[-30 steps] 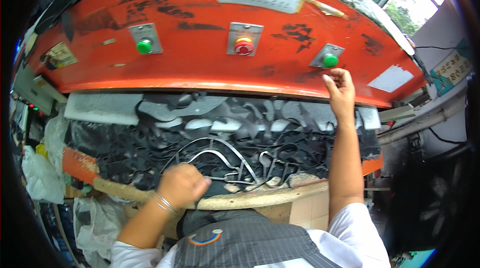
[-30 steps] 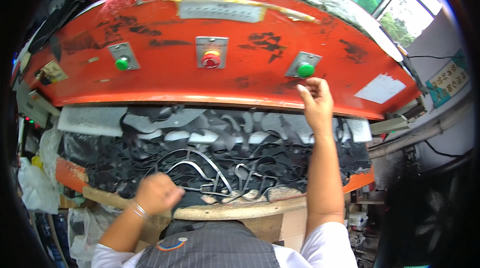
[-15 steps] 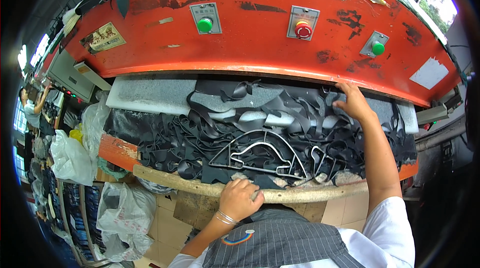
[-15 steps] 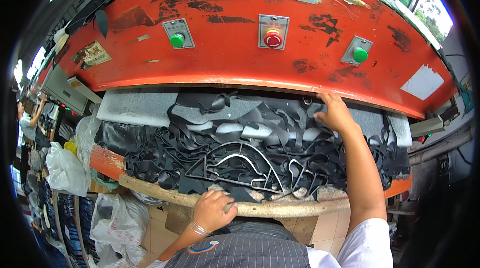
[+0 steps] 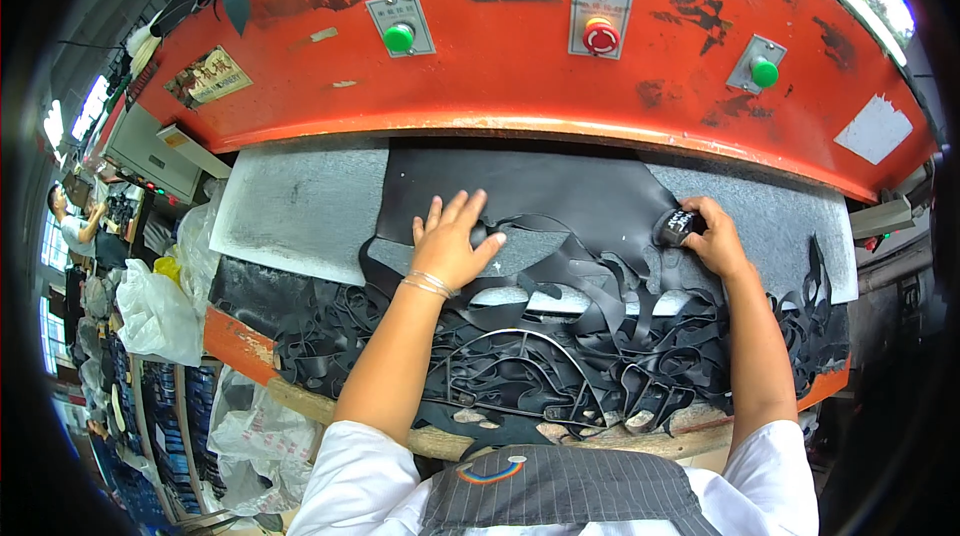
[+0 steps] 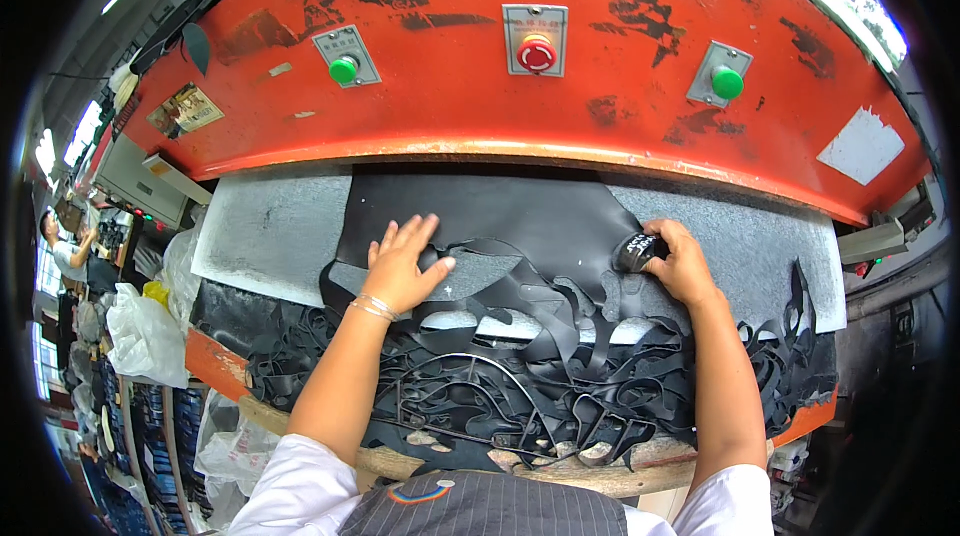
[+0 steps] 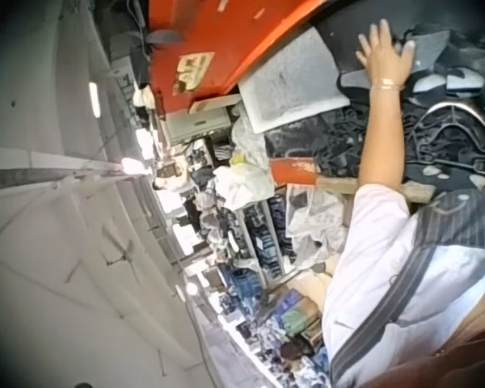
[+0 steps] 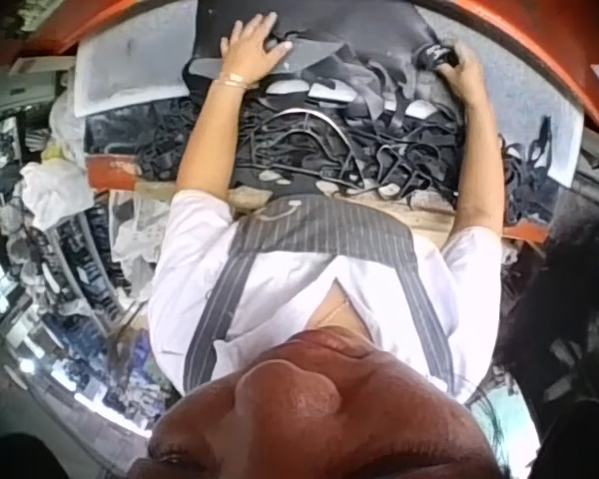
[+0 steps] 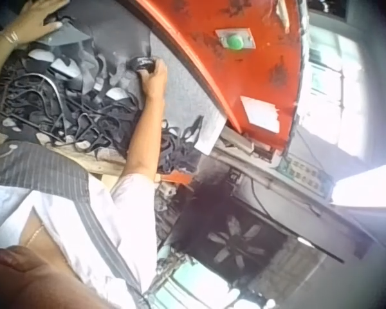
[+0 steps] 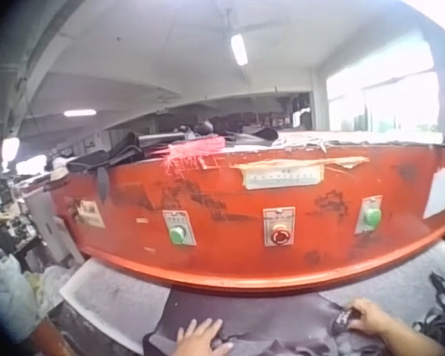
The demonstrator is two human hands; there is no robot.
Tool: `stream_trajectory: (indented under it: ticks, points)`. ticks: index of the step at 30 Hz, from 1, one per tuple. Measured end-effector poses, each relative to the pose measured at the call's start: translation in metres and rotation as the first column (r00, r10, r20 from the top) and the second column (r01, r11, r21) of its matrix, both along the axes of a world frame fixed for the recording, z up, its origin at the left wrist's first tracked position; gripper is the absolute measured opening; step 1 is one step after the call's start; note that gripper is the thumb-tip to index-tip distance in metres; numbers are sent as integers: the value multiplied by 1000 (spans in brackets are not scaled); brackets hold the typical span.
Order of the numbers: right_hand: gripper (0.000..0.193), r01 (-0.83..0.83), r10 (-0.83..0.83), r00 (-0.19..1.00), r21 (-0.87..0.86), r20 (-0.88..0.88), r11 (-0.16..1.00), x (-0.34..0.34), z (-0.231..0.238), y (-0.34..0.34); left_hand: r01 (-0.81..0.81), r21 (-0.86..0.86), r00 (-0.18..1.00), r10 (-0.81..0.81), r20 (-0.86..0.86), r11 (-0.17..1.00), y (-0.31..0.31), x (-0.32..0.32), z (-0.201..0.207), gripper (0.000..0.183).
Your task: Cutting shoe components from leather sheets using a manual die press machine.
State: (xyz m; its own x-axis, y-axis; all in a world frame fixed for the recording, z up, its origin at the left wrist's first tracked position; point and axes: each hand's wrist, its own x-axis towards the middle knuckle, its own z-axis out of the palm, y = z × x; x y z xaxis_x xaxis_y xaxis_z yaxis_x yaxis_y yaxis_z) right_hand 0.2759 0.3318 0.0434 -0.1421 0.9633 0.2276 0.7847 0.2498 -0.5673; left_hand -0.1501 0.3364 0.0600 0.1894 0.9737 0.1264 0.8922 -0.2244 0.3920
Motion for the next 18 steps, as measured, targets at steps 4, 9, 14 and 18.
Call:
stream_trajectory:
  ticks: [4,9,14,18]
  points:
    - [45,15,-19,999,113,29,994,10,-1,-25,87,-205,977,-124,-171,975,-5,9,-11,45]
    - [46,-24,19,996,50,85,998,26,15,-60,219,-283,963,-254,-92,934,-50,9,7,43]
    - [40,86,-106,986,149,131,985,40,22,-102,376,-353,907,-417,-47,857,-97,3,19,48]
    - [38,178,-211,954,163,213,971,47,40,-149,466,-530,860,-504,81,708,-96,-26,45,48]
